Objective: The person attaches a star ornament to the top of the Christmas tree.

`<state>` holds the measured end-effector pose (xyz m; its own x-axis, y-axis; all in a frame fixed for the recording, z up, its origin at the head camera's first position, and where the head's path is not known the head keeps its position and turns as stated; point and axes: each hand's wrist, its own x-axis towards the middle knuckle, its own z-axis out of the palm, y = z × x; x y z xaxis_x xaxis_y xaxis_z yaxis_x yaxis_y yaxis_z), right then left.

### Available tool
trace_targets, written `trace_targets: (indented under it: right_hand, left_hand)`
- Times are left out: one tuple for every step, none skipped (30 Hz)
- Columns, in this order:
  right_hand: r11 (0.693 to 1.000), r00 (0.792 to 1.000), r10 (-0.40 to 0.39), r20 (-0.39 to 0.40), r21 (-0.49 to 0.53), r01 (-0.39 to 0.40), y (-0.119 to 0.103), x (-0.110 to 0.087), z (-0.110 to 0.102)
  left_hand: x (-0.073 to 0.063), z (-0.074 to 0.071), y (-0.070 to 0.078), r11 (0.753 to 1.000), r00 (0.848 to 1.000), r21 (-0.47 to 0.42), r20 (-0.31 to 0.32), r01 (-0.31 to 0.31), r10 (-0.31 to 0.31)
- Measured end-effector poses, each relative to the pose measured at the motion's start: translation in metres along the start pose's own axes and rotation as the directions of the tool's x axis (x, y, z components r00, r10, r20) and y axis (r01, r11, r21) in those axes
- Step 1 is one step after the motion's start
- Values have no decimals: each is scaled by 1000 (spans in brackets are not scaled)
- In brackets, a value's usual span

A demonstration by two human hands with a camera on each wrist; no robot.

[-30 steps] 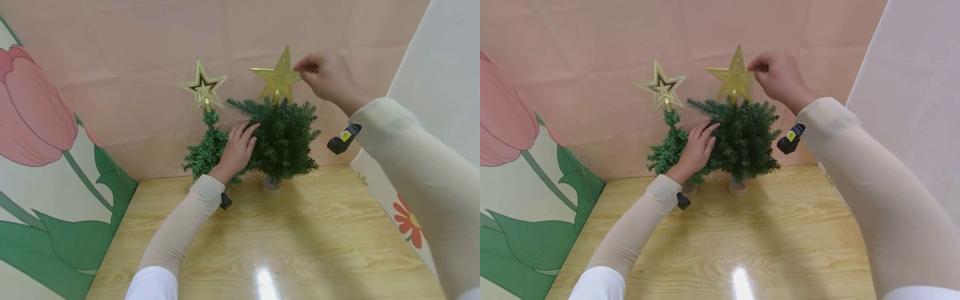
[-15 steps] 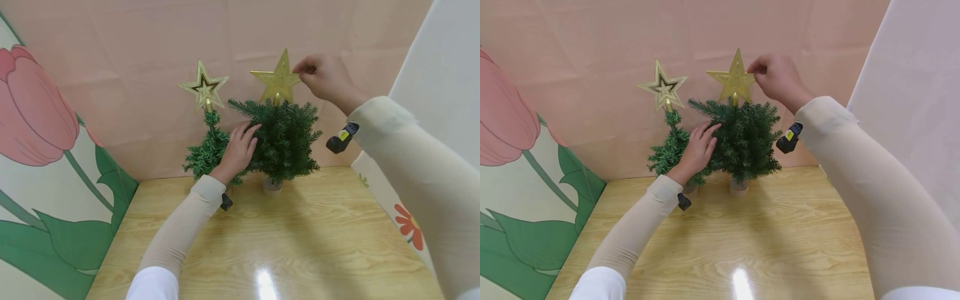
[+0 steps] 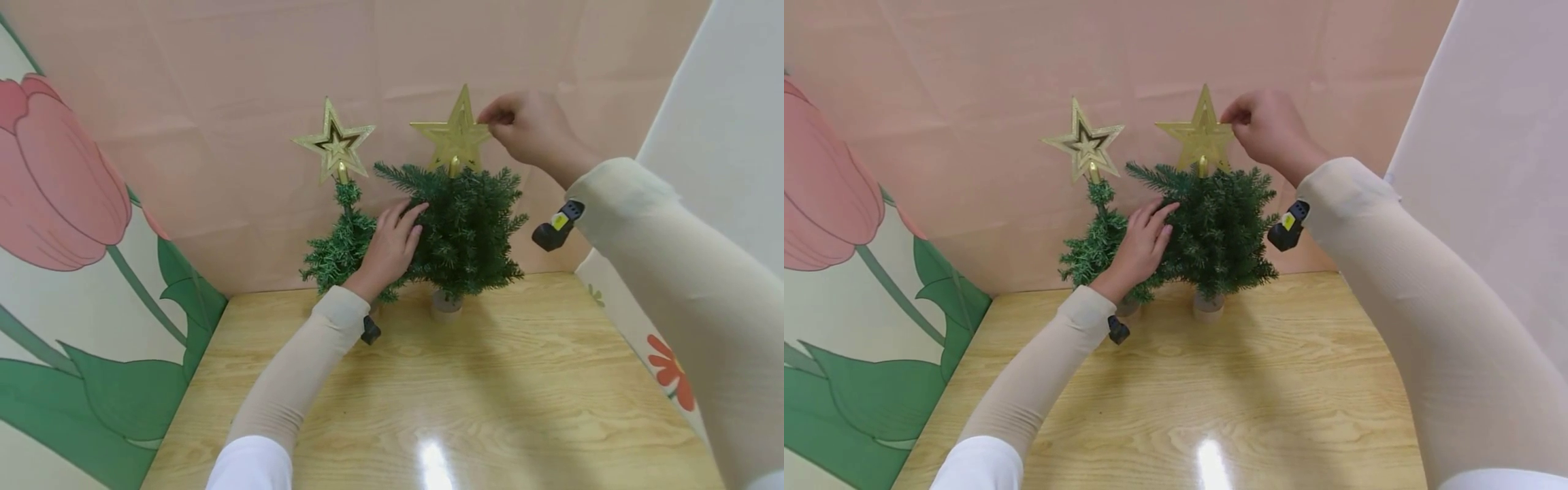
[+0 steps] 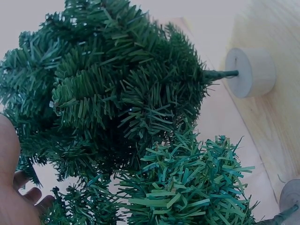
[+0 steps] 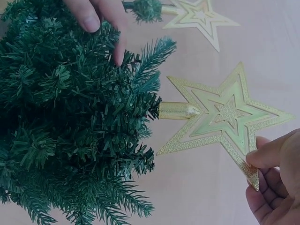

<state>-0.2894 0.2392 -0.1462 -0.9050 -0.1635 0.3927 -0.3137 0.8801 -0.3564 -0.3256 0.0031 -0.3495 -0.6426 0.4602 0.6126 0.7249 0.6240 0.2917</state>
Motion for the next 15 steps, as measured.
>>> trace_targets:
  right_hand:
    - [1000, 1000, 0, 2, 2, 0, 0, 0, 0]
    - [1000, 1000, -1, 4, 0, 1, 0, 0, 0]
    - [1000, 1000, -3, 5, 1, 3, 0, 0, 1]
    - [1000, 1000, -5, 5, 1, 5, 0, 1, 1]
    - [1000, 1000, -8, 6, -2, 8, 0, 1, 2]
    - [1000, 1000, -12, 6, -2, 12, -1, 1, 2]
    - [1000, 1000, -14, 6, -3, 14, -1, 2, 3]
    - [1000, 1000, -17, 5, -3, 17, -2, 2, 4]
    - [1000, 1000, -22, 4, -6, 22, -2, 3, 4]
    - [1000, 1000, -27, 4, -9, 27, -3, 3, 5]
    - [999, 999, -32, 5, -9, 32, -3, 4, 6]
    - [999, 999, -37, 7, -7, 37, -4, 4, 7]
    - [999, 999, -40, 11, -6, 40, -4, 4, 7]
    - [999, 999, -45, 14, -7, 45, -5, 5, 8]
    - [999, 999, -51, 16, -8, 51, -5, 5, 9]
  left_hand:
    - [0, 0, 0, 1000, 1000, 1, 1, 1, -1]
    - [0, 0, 0, 1000, 1000, 1, 2, 2, -2]
    - [0, 0, 0, 1000, 1000, 2, 5, 5, -5]
    - [0, 0, 0, 1000, 1000, 2, 6, 7, -7]
    - [0, 0, 0, 1000, 1000, 2, 9, 10, -10]
    - [0, 0, 0, 1000, 1000, 3, 13, 13, -13]
    - [0, -1, 0, 1000, 1000, 3, 15, 14, -14]
    - [0, -1, 0, 1000, 1000, 5, 16, 16, -16]
    - [0, -1, 0, 1000, 1000, 5, 17, 16, -16]
    - [0, -1, -1, 1000, 1000, 5, 18, 16, -16]
    - [0, -1, -1, 1000, 1000, 5, 18, 17, -17]
    - [0, -1, -1, 1000, 1000, 5, 18, 17, -17]
    - [0, -1, -1, 1000, 1000, 5, 19, 19, -19]
    - [0, -1, -1, 1000, 1000, 5, 21, 21, -21]
    - [-1, -1, -2, 1000, 1000, 5, 22, 22, -22]
